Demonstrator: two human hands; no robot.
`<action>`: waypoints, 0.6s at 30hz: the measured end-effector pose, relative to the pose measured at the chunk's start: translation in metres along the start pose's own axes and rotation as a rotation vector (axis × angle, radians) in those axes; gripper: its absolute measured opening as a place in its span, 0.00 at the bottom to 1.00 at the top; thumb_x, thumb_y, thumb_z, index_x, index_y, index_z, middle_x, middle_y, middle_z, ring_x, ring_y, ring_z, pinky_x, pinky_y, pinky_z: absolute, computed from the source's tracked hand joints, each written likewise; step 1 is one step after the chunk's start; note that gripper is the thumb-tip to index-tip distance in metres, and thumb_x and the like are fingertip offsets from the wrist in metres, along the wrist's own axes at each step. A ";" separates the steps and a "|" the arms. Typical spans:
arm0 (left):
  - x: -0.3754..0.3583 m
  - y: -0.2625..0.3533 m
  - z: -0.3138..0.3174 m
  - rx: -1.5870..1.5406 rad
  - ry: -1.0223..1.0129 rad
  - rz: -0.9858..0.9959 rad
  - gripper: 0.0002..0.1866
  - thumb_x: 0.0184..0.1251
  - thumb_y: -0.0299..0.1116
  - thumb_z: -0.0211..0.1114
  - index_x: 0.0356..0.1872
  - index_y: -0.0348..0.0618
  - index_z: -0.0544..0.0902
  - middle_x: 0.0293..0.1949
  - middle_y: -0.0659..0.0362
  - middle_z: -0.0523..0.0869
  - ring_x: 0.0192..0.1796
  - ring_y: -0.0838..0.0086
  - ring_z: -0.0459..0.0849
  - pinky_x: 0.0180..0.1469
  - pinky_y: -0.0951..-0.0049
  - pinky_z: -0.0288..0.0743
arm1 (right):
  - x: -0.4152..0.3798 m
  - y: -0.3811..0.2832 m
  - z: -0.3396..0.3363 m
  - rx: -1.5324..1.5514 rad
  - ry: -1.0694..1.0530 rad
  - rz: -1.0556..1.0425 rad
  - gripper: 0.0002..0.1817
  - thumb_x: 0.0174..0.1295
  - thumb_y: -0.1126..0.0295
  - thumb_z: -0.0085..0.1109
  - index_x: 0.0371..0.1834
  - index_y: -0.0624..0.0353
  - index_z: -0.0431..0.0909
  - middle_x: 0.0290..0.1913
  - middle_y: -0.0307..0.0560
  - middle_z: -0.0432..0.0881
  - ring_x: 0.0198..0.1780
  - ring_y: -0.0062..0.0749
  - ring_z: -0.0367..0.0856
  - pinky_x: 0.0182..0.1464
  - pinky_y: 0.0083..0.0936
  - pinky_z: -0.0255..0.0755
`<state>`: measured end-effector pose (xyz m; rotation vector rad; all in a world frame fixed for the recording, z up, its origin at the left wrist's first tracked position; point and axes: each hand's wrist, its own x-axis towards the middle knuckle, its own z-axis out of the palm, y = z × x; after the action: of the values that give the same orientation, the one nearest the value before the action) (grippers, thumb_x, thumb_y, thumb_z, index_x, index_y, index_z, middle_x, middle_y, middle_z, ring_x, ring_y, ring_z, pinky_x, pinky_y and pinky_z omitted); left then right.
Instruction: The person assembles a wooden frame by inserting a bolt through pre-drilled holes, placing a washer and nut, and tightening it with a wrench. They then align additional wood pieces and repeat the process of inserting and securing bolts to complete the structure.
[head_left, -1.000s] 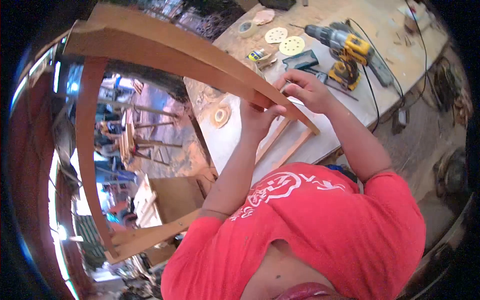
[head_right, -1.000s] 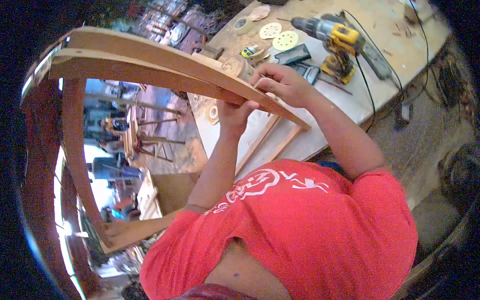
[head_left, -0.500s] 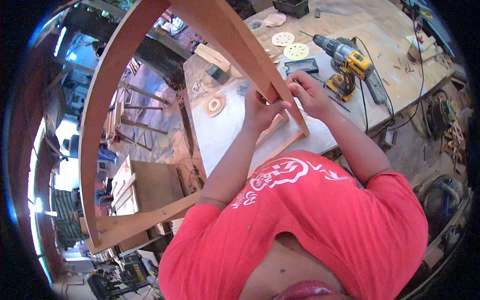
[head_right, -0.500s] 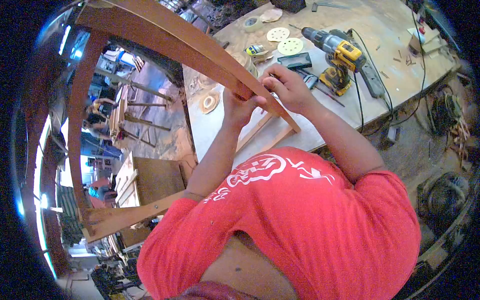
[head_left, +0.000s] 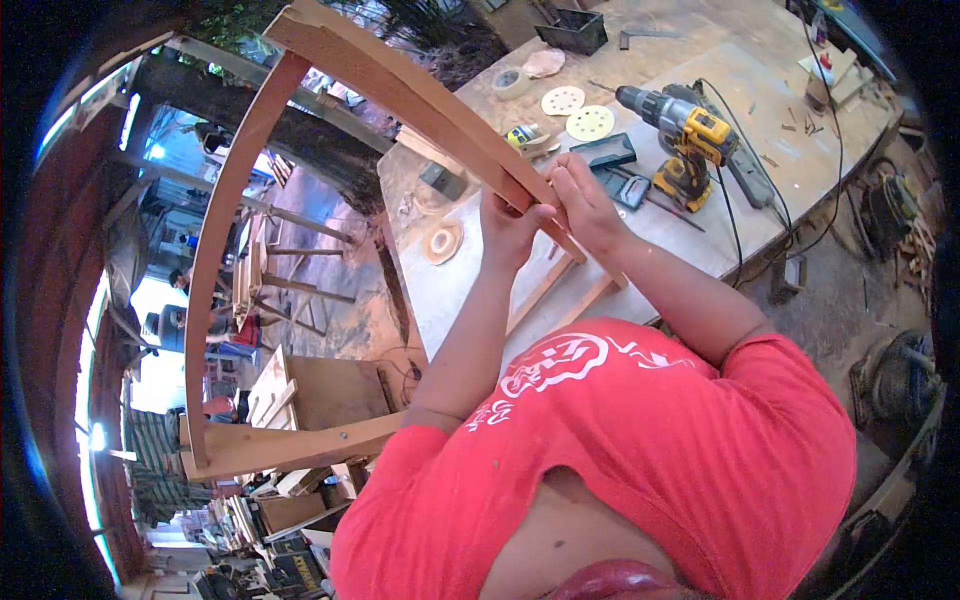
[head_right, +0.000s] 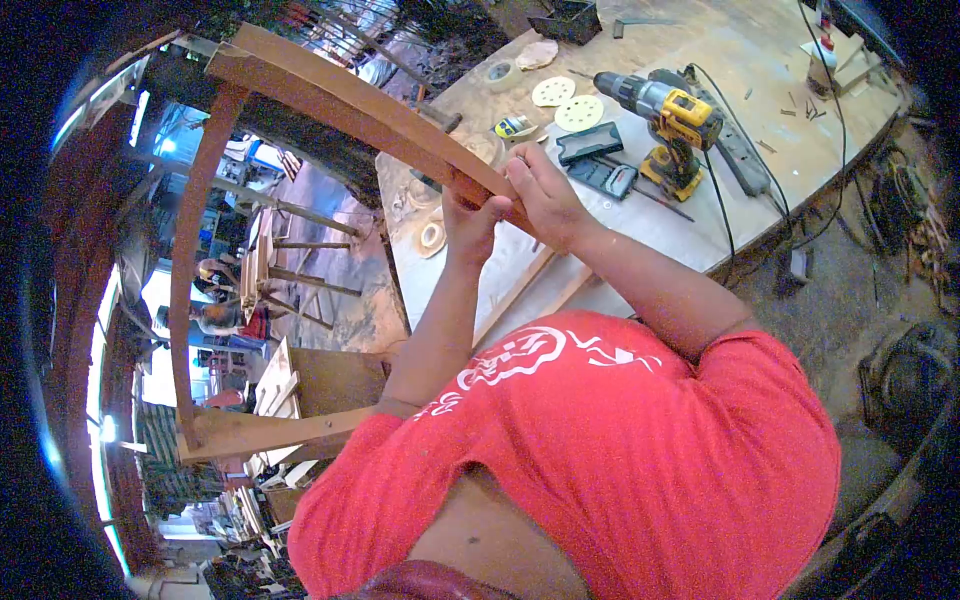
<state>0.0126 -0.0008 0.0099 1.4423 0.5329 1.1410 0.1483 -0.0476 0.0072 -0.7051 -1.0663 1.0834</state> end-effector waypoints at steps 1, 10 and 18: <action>0.001 -0.001 0.000 0.045 0.038 0.035 0.41 0.39 0.32 0.81 0.56 0.41 0.65 0.49 0.57 0.78 0.50 0.69 0.80 0.52 0.71 0.77 | 0.003 0.000 0.002 0.049 0.012 0.014 0.10 0.72 0.63 0.40 0.43 0.58 0.66 0.35 0.38 0.71 0.38 0.19 0.68 0.43 0.20 0.67; 0.004 0.000 0.004 0.165 0.165 0.016 0.44 0.44 0.43 0.79 0.59 0.42 0.62 0.50 0.58 0.76 0.53 0.70 0.78 0.56 0.70 0.73 | 0.027 0.007 0.012 0.042 0.024 0.056 0.09 0.72 0.63 0.41 0.41 0.56 0.67 0.36 0.38 0.69 0.37 0.20 0.67 0.42 0.21 0.66; 0.003 0.007 -0.004 0.064 0.126 0.060 0.40 0.45 0.44 0.78 0.56 0.40 0.66 0.47 0.59 0.78 0.50 0.72 0.78 0.54 0.72 0.73 | 0.026 -0.014 0.017 -0.300 -0.005 -0.001 0.13 0.73 0.59 0.42 0.41 0.57 0.68 0.35 0.39 0.70 0.40 0.20 0.69 0.43 0.20 0.67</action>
<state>0.0085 0.0018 0.0171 1.4558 0.6220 1.2785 0.1393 -0.0287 0.0343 -0.9400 -1.2475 0.9332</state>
